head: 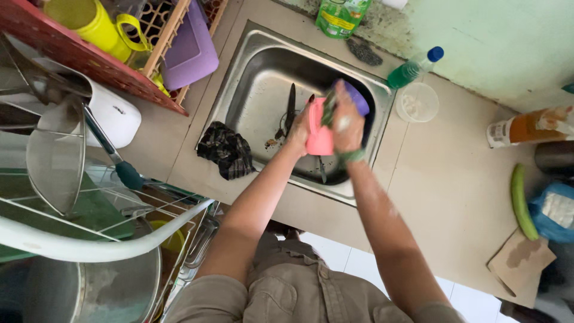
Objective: The person washes several mugs, cups, and bowls in a kitchen sink using a sponge and soap, then places them on a drying rack.
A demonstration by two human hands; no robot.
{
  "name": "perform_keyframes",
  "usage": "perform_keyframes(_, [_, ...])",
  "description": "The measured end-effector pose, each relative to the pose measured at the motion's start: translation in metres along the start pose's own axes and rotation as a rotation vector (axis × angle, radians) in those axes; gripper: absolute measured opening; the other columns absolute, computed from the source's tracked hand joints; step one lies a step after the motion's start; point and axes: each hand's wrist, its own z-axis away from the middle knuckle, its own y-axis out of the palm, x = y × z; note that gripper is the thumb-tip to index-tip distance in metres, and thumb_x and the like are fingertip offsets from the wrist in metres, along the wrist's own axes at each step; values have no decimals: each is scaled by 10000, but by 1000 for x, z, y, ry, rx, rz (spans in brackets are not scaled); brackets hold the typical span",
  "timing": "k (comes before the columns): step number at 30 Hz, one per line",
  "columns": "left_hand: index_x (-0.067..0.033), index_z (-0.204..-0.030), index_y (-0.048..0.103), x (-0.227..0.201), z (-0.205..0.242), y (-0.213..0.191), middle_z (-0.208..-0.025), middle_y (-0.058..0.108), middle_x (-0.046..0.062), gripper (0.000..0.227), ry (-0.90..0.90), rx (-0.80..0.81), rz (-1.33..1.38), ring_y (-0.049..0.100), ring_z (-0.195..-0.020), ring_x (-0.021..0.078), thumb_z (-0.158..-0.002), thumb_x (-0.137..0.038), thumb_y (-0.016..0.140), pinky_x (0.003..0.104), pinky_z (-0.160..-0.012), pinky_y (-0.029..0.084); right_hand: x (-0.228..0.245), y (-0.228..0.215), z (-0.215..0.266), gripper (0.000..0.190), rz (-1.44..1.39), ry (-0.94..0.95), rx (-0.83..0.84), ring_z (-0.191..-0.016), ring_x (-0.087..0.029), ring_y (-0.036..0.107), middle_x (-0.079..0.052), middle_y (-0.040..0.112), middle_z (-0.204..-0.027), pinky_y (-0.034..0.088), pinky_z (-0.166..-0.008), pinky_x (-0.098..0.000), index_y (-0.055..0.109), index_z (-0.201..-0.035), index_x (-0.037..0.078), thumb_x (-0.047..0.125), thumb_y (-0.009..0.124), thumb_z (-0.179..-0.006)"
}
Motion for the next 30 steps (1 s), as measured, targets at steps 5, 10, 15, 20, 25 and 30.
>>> perform_keyframes(5, [-132, -1365, 590, -1, 3, 17, -1237, 677, 47, 600, 65, -21, -95, 664, -1053, 161, -977, -585, 526, 335, -880, 565, -9, -6, -17, 328, -152, 82, -40, -1326, -331, 606, -196, 647, -1409, 468, -1141, -383, 609, -1396, 16, 84, 488, -1099])
perform_keyframes(10, [-83, -1335, 562, 10, 4, 4, -1215, 650, 111, 565, 202, 7, -31, 661, -1070, 223, -994, -533, 601, 374, -900, 570, 31, -22, 29, 353, -255, -61, -130, -1343, -368, 601, -233, 603, -1433, 471, -1146, -397, 673, -1287, 4, 14, 587, -946])
perform_keyframes(15, [-96, -1287, 621, 22, 5, 9, -1215, 662, 55, 569, 107, -63, -140, 649, -1067, 163, -960, -562, 597, 319, -895, 538, 0, -19, -1, 344, -300, 129, -88, -1305, -308, 648, -160, 671, -1379, 501, -1135, -375, 672, -1343, 36, 4, 555, -1021])
perform_keyframes(20, [-111, -1235, 631, 0, 9, 24, -1105, 668, 26, 565, 89, -83, -44, 683, -972, 149, -924, -581, 590, 300, -833, 581, 19, -20, 10, 379, -198, 3, -171, -1385, -381, 563, -219, 609, -1440, 430, -1183, -425, 632, -1347, 22, -9, 564, -976])
perform_keyframes(25, [-81, -1221, 626, -8, 10, 28, -1035, 661, 69, 556, 235, -100, -81, 635, -928, 200, -953, -568, 628, 357, -787, 536, 35, -19, 46, 426, -126, 27, -127, -1453, -348, 530, -199, 582, -1498, 415, -1239, -405, 619, -1409, 60, 0, 551, -992])
perform_keyframes(30, [-92, -1273, 641, 0, 20, 34, -1109, 684, 74, 529, 318, -79, -514, 624, -1048, 186, -969, -523, 600, 317, -919, 503, -6, -35, 12, 542, -401, 85, -56, -1471, -349, 504, -207, 531, -1556, 380, -1246, -412, 477, -1528, 16, 27, 543, -990])
